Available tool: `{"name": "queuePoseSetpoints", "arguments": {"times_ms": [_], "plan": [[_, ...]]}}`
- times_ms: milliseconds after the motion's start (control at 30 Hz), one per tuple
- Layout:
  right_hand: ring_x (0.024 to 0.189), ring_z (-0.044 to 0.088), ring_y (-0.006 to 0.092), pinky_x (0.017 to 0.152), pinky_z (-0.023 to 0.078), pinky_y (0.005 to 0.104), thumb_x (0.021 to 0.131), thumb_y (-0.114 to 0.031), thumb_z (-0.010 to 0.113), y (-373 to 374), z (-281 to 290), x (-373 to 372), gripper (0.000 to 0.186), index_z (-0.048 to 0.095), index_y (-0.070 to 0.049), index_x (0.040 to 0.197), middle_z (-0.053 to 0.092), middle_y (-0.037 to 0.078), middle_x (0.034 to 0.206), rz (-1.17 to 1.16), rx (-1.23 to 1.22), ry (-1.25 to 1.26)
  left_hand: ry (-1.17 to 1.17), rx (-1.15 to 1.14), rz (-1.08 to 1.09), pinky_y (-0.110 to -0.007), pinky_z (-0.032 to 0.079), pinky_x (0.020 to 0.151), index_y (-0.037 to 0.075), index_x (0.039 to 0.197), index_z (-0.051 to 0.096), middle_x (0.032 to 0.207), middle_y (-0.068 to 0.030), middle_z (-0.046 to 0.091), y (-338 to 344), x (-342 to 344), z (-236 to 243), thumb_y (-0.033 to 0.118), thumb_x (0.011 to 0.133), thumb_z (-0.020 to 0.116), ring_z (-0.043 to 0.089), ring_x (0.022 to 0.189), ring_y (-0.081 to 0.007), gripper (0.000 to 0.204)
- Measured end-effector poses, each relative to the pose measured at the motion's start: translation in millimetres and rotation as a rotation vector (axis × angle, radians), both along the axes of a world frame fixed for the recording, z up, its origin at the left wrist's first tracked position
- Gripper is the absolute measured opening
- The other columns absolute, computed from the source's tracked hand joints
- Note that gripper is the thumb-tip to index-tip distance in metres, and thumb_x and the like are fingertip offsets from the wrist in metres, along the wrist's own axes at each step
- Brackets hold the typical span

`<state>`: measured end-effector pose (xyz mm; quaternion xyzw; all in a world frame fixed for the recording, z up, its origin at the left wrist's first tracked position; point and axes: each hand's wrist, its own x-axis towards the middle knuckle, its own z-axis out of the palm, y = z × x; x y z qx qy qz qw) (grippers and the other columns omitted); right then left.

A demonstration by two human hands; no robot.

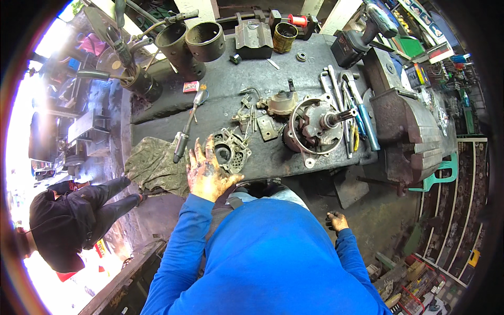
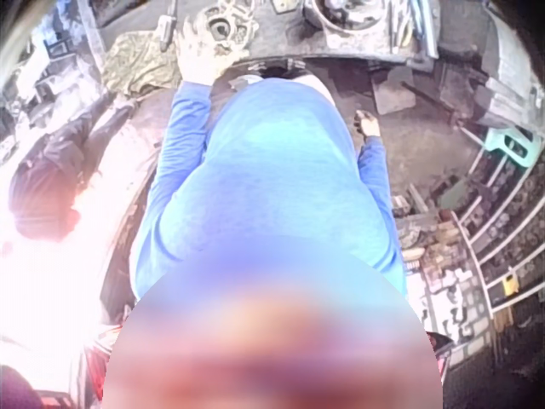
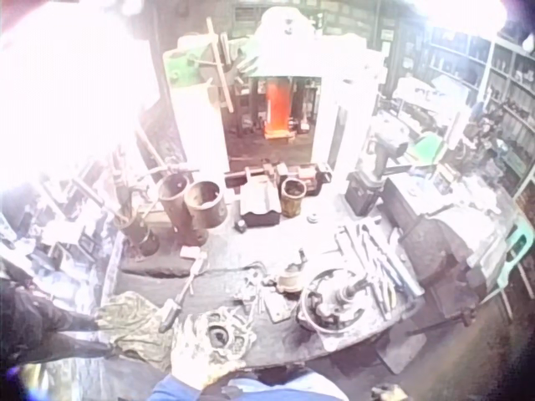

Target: The person disassembles a mechanical housing using a cordless impact wrench, removes bolts, and separates the casing. They then inspect the internal components and use pliers to remove a small ring or clip from the assembly.

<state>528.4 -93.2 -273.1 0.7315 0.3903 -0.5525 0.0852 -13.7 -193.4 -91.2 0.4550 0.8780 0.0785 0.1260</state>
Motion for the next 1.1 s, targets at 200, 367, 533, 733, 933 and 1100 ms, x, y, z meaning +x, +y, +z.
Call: {"name": "queuePoseSetpoints", "arguments": {"times_ms": [200, 367, 533, 733, 933, 1100], "plan": [[0.074, 0.069, 0.021, 0.061, 0.051, 0.0365, 0.099, -0.032, 0.068, 3.4, -12.4, -7.1, 0.029, 0.068, -0.007, 0.115, 0.074, 0.007, 0.096, 0.058, -0.051, -0.011, -0.061, 0.017, 0.051, -0.053, 0.044, 0.114, 0.007, 0.158, 0.032, 0.156, -0.035, 0.036, -2.9, -0.4, -11.7, 0.059, 0.055, 0.095, 0.041, 0.143, -0.0502, 0.131], [0.074, 0.069, 0.0202, 0.061, 0.051, 0.0363, 0.1, -0.032, 0.067, 13.4, -22.0, -14.6, 0.029, 0.069, -0.005, 0.112, 0.074, 0.007, 0.094, 0.074, -0.026, 0.001, -0.087, 0.291, -0.015, -0.054, 0.042, 0.116, 0.004, 0.153, 0.036, 0.151, -0.032, 0.044, -32.6, -4.3, -27.8, 0.056, 0.052, 0.098, 0.043, 0.141, -0.0499, 0.13], [0.079, 0.07, 0.021, 0.065, 0.052, 0.0383, 0.101, -0.032, 0.066, 21.7, -24.6, -18.2, 0.029, 0.069, -0.01, 0.119, 0.074, 0.007, 0.101, 0.1, -0.072, 0.019, -0.035, 0.441, -0.077, -0.056, 0.041, 0.116, 0.007, 0.15, 0.039, 0.151, -0.0277, 0.045, -53.3, -3.7, -40.9, 0.052, 0.047, 0.101, 0.043, 0.141, -0.0499, 0.128], [0.075, 0.069, 0.0196, 0.064, 0.051, 0.0367, 0.099, -0.032, 0.068, 31.9, -18.7, -15.8, 0.029, 0.068, -0.008, 0.114, 0.074, 0.006, 0.096, 0.076, -0.043, 0.014, -0.049, 0.497, -0.093, -0.055, 0.045, 0.114, 0.01, 0.146, 0.041, 0.153, -0.029, 0.042, -57.1, -5.2, -46.4, 0.05, 0.044, 0.101, 0.046, 0.139, -0.0492, 0.125], [0.075, 0.069, 0.0198, 0.064, 0.051, 0.0368, 0.098, -0.031, 0.067, 41.1, -8.0, -9.2, 0.028, 0.07, -0.009, 0.116, 0.073, 0.006, 0.095, 0.068, -0.03, 0.0, -0.063, 0.465, -0.064, -0.055, 0.044, 0.114, 0.011, 0.147, 0.04, 0.154, -0.0284, 0.042, -54.1, -4.7, -44.3, 0.049, 0.044, 0.101, 0.045, 0.14, -0.049, 0.126], [0.074, 0.069, 0.0192, 0.063, 0.051, 0.0359, 0.099, -0.031, 0.067, 45.8, -2.9, -13.5, 0.028, 0.071, -0.008, 0.113, 0.073, 0.005, 0.094, 0.08, 0.0, -0.026, -0.08, 0.322, -0.042, -0.054, 0.042, 0.116, 0.004, 0.151, 0.039, 0.155, -0.0306, 0.04, -43.8, -8.5, -34.0, 0.058, 0.051, 0.097, 0.043, 0.142, -0.0499, 0.128]]}}
